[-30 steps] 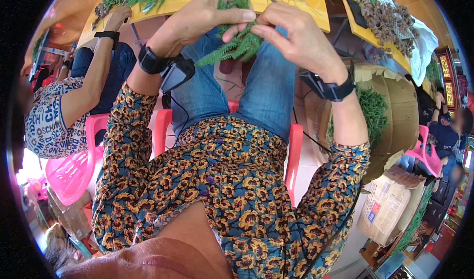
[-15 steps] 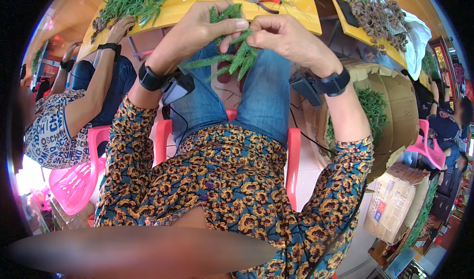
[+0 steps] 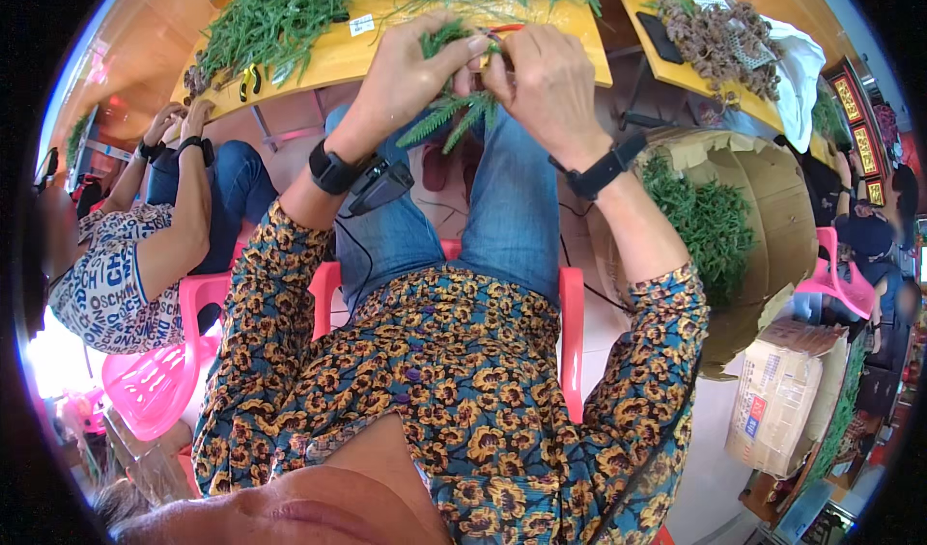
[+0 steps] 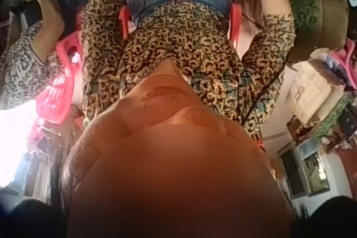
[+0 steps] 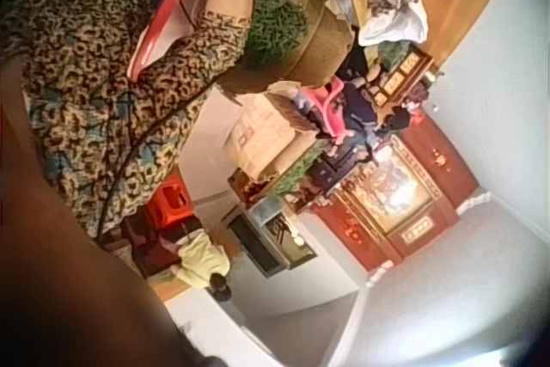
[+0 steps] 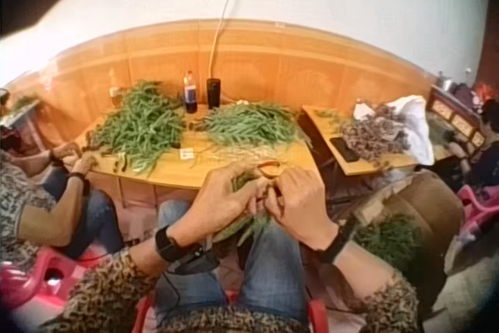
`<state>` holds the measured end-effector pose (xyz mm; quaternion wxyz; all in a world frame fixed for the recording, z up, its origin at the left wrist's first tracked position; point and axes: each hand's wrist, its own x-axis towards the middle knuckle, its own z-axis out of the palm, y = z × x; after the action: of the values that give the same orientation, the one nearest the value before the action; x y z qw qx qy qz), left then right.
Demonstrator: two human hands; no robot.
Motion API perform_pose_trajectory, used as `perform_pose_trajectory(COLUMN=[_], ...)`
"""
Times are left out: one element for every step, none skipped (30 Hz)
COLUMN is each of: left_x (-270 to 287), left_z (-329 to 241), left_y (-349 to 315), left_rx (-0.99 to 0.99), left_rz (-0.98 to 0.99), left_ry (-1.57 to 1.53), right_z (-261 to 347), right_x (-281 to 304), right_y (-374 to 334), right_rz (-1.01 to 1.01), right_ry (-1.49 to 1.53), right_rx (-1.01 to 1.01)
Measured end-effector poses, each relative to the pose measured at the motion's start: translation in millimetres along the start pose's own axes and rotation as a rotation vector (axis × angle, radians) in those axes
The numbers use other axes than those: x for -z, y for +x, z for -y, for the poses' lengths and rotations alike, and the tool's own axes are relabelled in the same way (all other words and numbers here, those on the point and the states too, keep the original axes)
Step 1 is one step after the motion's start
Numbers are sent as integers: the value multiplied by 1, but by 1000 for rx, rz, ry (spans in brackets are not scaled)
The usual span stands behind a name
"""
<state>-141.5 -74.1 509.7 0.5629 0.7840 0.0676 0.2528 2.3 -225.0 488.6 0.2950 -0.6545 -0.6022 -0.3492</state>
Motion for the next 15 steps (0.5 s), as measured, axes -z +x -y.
perform_pose_trajectory(left_x=[-3,-6,-10,-13,-16,-20,-23,-23,-23,-22,-23,-23,-22,-22,-21], left_z=[-2,-4,-6,-9,-12,-13,-13,-10,-6,-2,1,3,6,9,11], left_y=[-1,-2,-3,-4,-5,-6,-5,-6,-7,-8,-9,-9,-10,-11,-12], left_rx=[-42,-83,-123,-132,-167,-202,-236,-239,-297,-355,-410,-409,-398,-386,-375], left_rz=[-27,-53,-82,-79,-110,-140,-170,-172,-172,-172,-171,-170,-180,-191,-203], left_ry=[-12,-25,-38,-39,21,79,136,139,162,184,204,203,170,137,104], right_z=[-1,0,0,1,3,7,10,13,11,8,6,5,5,6,6], right_x=[-1,-2,-3,-4,-7,-10,-11,-12,-9,-5,0,4,7,10,11], right_y=[-2,-3,-4,-6,-9,-15,-20,-21,-21,-20,-20,-19,-18,-17,-16], right_rz=[-7,-25,-41,-58,-63,-32,-1,35,33,17,1,-16,-14,34,84], right_ry=[-8,33,77,121,114,418,723,1038,1039,1258,1476,1696,1696,1743,1789], right_rx=[1,-48,-94,-140,-138,-354,-568,-777,-774,-840,-905,-967,-969,-1003,-1036])
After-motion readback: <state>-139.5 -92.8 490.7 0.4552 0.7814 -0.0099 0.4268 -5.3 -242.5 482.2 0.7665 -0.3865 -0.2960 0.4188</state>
